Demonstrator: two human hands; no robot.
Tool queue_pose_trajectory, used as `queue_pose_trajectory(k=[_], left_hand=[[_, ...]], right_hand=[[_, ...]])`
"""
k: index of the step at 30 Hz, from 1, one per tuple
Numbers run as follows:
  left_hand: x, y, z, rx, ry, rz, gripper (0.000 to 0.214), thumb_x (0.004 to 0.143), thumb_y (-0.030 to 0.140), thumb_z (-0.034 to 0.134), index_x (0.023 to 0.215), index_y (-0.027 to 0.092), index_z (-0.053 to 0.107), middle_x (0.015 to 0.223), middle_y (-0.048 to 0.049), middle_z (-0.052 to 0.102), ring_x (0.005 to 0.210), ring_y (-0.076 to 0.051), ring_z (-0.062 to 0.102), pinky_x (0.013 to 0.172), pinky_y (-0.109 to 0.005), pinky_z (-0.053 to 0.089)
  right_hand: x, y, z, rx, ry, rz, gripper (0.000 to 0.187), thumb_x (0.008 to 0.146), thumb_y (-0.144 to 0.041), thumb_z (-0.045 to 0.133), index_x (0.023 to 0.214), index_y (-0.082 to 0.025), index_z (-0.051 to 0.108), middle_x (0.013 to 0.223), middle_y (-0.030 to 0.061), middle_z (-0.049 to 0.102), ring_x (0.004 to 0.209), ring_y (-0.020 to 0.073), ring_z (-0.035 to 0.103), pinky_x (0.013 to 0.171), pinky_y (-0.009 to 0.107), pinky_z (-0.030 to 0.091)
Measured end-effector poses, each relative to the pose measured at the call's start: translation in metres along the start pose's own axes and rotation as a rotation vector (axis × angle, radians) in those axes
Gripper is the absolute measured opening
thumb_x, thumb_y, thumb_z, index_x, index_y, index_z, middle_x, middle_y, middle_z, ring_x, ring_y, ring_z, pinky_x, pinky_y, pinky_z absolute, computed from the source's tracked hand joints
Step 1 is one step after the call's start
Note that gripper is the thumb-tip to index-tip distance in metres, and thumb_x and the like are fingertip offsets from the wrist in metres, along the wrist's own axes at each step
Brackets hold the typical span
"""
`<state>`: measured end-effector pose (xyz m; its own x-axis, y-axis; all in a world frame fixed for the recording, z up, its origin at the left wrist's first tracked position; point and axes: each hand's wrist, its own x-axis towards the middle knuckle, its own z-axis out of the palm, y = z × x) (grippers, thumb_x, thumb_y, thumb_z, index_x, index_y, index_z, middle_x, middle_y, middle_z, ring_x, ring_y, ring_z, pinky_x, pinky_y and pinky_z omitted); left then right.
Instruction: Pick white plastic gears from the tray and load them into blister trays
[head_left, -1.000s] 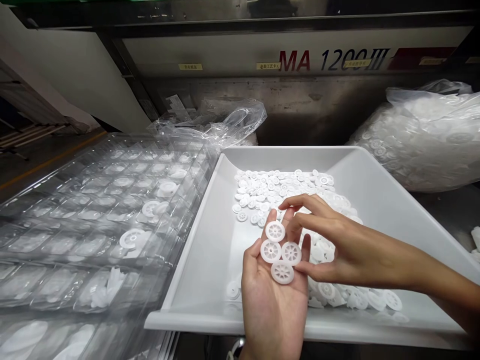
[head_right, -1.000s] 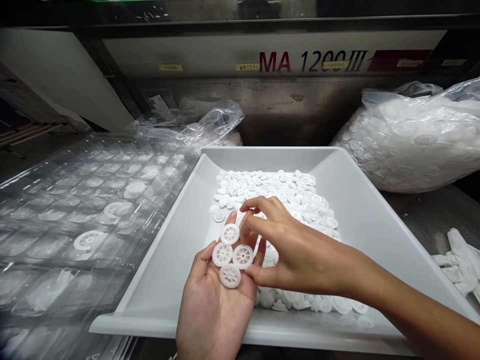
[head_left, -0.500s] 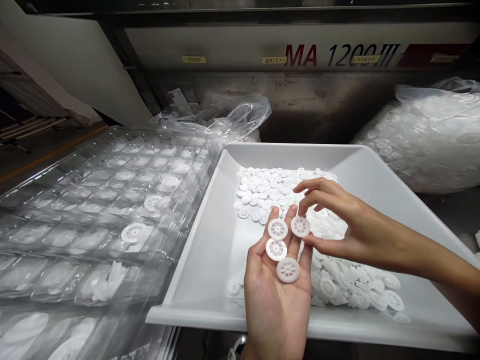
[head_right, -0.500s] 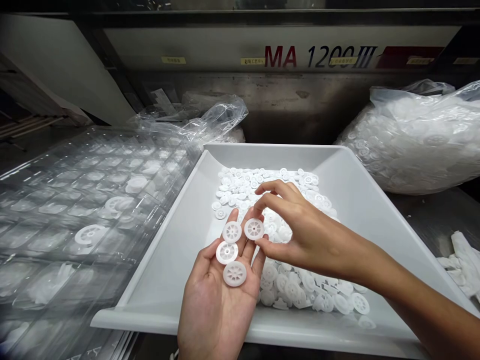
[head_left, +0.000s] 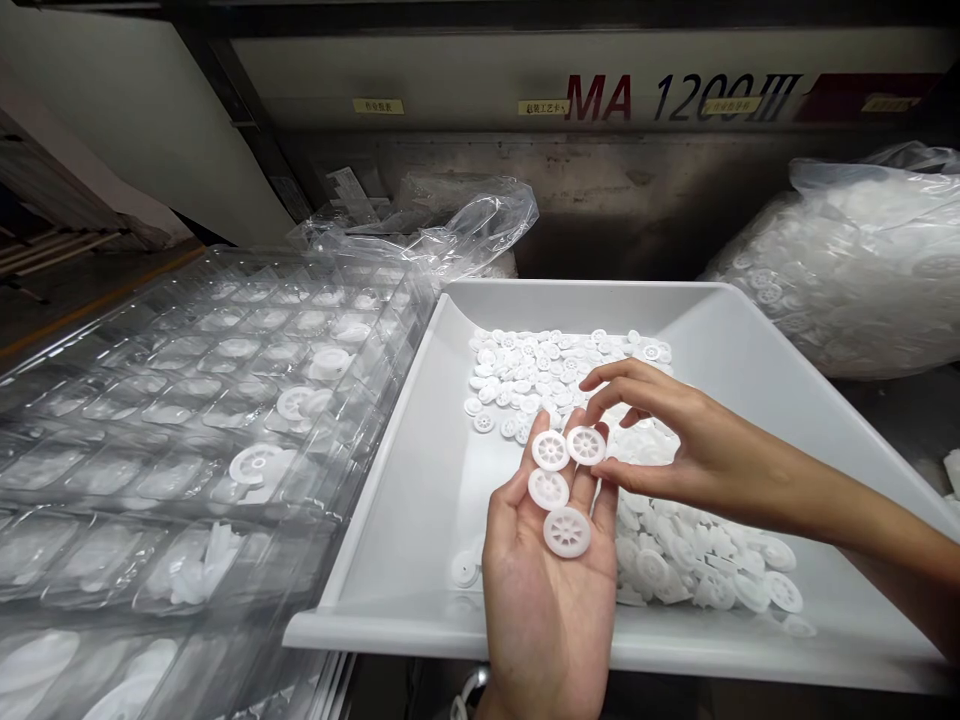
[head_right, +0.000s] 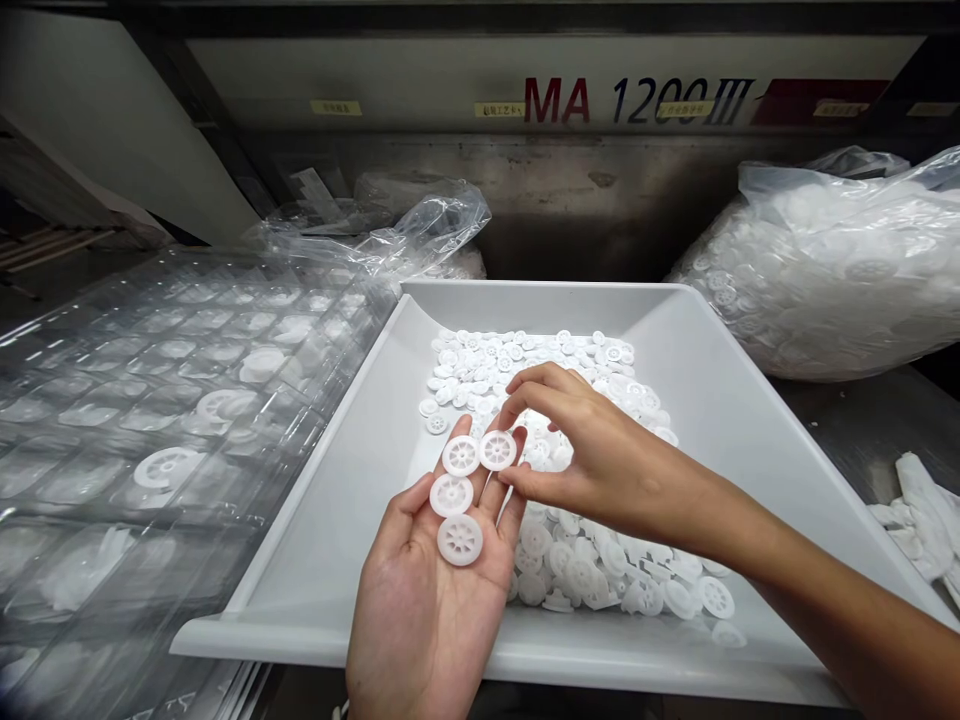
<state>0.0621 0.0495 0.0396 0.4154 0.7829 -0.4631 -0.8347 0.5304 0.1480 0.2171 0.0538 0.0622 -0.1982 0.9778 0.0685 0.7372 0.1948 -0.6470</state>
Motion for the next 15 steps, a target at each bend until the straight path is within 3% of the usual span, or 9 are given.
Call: queue_pose_trajectory(k=[9,11,15], left_hand=[[0.000,0.002,0.000,-0.024,0.025,-0.003,0.037,0.088,0.025,0.053,0.124,0.019,0.058,0.128,-0.0108,0.061,0.122,-0.026,0.054,0.101,-0.037,0.048],[0.000,0.003,0.000,-0.021,0.039,0.002,0.037,0.088,0.024,0.052,0.125,0.019,0.057,0.128,-0.0109,0.062,0.121,-0.026,0.055,0.101,-0.038,0.048],[0.000,0.002,-0.002,-0.019,0.015,-0.007,0.038,0.088,0.028,0.054,0.126,0.022,0.057,0.129,-0.0095,0.061,0.120,-0.026,0.056,0.101,-0.037,0.049]], right_hand=[[-0.003,-0.001,-0.010,-0.041,0.023,-0.084,0.021,0.083,-0.031,0.066,0.096,-0.025,0.051,0.127,0.0004,0.045,0.115,0.0168,0.045,0.094,0.030,0.043],[-0.007,-0.004,-0.014,-0.048,-0.004,-0.148,0.019,0.083,-0.028,0.065,0.094,-0.024,0.050,0.118,-0.0004,0.050,0.107,0.0141,0.049,0.089,0.026,0.043],[-0.016,-0.018,-0.014,-0.075,-0.183,-0.255,0.006,0.092,-0.024,0.055,0.091,-0.022,0.050,0.086,-0.0044,0.056,0.077,0.0084,0.050,0.069,0.022,0.040]])
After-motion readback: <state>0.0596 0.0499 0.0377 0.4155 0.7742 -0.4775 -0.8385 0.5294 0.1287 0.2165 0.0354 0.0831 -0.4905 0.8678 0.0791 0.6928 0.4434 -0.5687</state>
